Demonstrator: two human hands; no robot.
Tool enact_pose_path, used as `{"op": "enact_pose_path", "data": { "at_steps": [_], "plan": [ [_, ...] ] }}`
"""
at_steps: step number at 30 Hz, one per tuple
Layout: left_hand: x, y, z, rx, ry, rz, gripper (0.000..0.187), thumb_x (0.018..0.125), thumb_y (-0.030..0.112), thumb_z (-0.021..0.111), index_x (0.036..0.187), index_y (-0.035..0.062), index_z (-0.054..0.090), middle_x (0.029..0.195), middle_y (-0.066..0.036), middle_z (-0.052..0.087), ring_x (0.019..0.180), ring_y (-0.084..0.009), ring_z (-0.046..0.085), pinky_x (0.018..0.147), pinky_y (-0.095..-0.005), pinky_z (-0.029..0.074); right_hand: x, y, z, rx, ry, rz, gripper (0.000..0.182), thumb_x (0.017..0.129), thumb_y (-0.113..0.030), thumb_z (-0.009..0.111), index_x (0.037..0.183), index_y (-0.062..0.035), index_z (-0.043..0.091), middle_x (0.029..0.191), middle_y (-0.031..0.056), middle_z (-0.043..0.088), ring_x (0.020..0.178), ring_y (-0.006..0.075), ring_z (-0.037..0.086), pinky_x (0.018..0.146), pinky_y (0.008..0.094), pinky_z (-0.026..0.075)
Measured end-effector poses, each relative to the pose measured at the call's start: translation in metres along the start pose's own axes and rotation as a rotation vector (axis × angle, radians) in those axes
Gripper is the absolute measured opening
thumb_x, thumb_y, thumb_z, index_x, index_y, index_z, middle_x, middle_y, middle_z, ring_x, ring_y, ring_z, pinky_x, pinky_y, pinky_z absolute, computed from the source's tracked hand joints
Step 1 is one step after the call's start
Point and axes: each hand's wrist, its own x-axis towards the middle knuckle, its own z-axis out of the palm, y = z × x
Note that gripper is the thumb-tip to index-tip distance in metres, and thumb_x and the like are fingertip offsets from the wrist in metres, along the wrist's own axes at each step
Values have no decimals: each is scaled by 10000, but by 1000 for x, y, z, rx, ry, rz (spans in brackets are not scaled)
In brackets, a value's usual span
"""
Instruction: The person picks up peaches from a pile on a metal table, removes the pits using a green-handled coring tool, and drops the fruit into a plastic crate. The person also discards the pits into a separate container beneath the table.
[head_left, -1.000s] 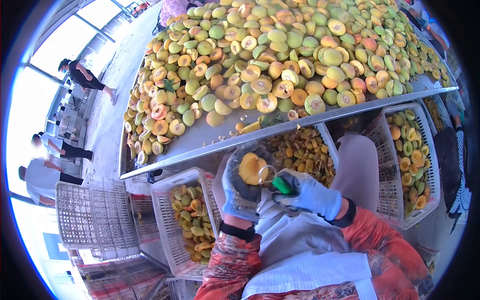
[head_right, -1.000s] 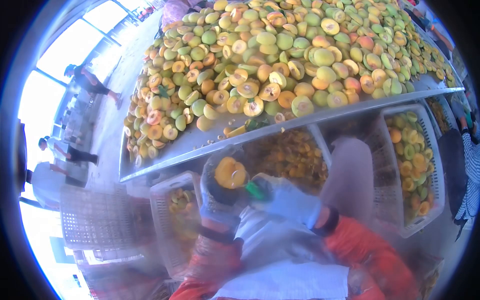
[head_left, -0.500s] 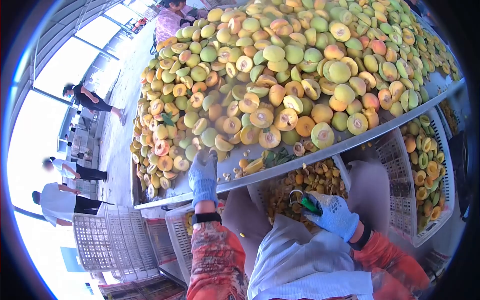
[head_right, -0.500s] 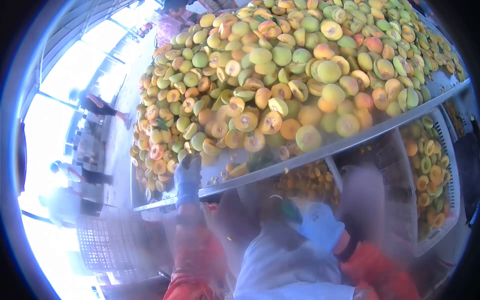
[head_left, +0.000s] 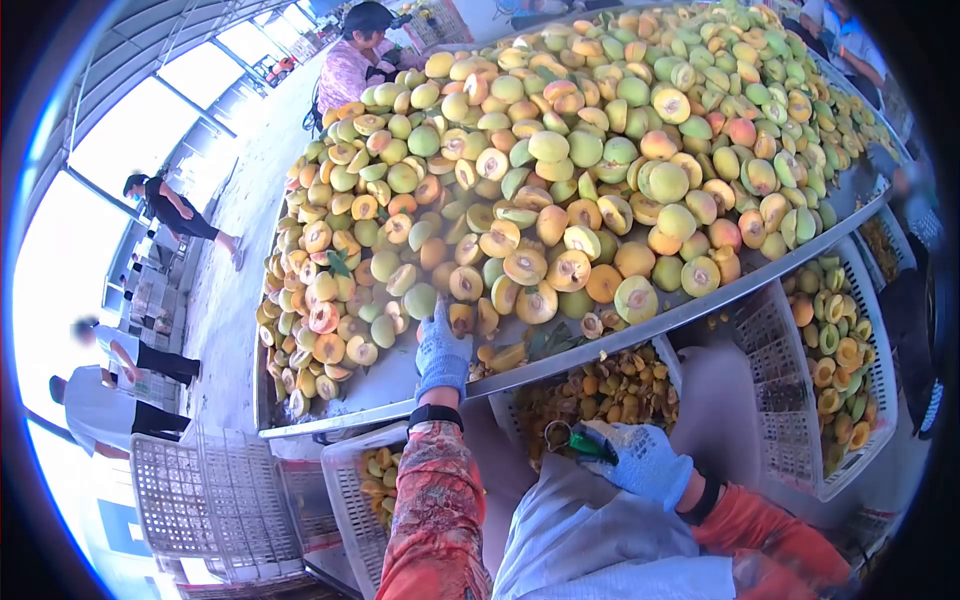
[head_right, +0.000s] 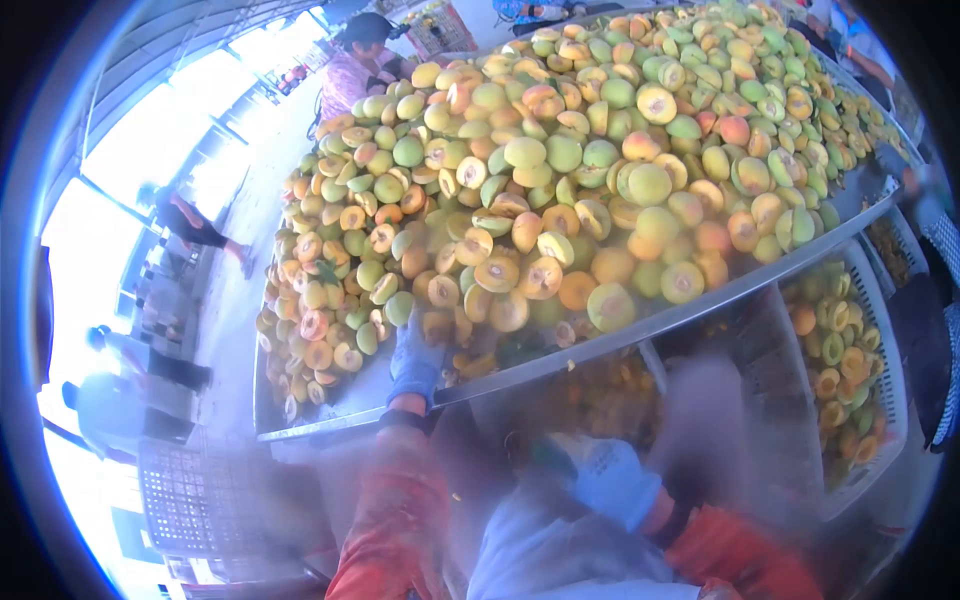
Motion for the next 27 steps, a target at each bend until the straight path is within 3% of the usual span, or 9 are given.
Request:
{"op": "enact_pose_path", "data": {
  "at_steps": [3,5,9,13,15,17,20,23,27],
  "plan": [
    [8,3,-2,20,6,65,415,795,140,571,1192,76,466,1071,-205,553,973,-364,565,809,-448,475,-11,-14,-8,-29,31,89,476,750,-330,656,1139,-107,498,855,134,619,745,332,615,649,394,488],
    [-1,6,-15,-969,-181,-383,399,776,131,585,1159,75,489,998,-171,583,859,-311,613,714,-452,535,-18,-20,-23,-79,-26,181,485,746,-325,664,1142,-100,497,838,143,622,749,334,616,651,395,490],
    [-75,25,-61,-1829,-309,-301,355,741,95,605,1074,26,506,921,-128,594,765,-256,624,676,-432,557,-23,-21,-33,-173,-49,186,501,729,-276,692,1138,-64,497,881,160,628,783,331,621,661,388,497],
    [-146,29,-57,-1297,-52,10,364,758,134,589,1095,37,493,962,-128,577,789,-250,617,686,-415,556,-10,-47,-25,-100,166,-46,488,749,-239,686,1155,-38,502,930,141,639,789,319,629,662,379,501],
    [-155,18,-46,-2146,-388,-497,356,780,188,572,1103,57,497,1002,-118,565,844,-238,608,693,-399,555,0,-70,-28,-82,130,-129,485,763,-273,672,1152,-34,505,921,141,638,763,302,630,637,368,499],
    [-168,18,-49,-2134,-494,-466,344,806,211,544,1110,55,500,1010,-102,565,899,-225,598,671,-378,561,3,-83,-26,-191,78,-131,489,768,-287,665,1154,-33,506,893,137,634,733,296,627,617,366,494],
    [-186,40,-65,-1618,-98,-25,392,843,260,540,1159,32,491,1025,-92,565,927,-212,599,606,-330,566,5,-88,-26,-350,77,-180,500,770,-310,657,1159,-33,508,831,127,619,673,282,616,571,361,478],
    [-195,40,-83,-1265,-57,176,397,872,279,516,1165,12,498,1044,-96,564,942,-202,593,595,-313,565,2,-92,-26,-442,136,-247,505,767,-320,656,1155,-31,513,789,122,602,637,264,607,532,352,458],
    [-191,36,-76,-1686,-312,-256,354,881,254,531,1108,-17,547,1018,-86,581,891,-145,567,729,-270,494,-5,-94,-30,-539,146,-287,491,764,-335,650,1120,-22,523,761,124,598,606,247,604,513,343,440]
  ]
}}
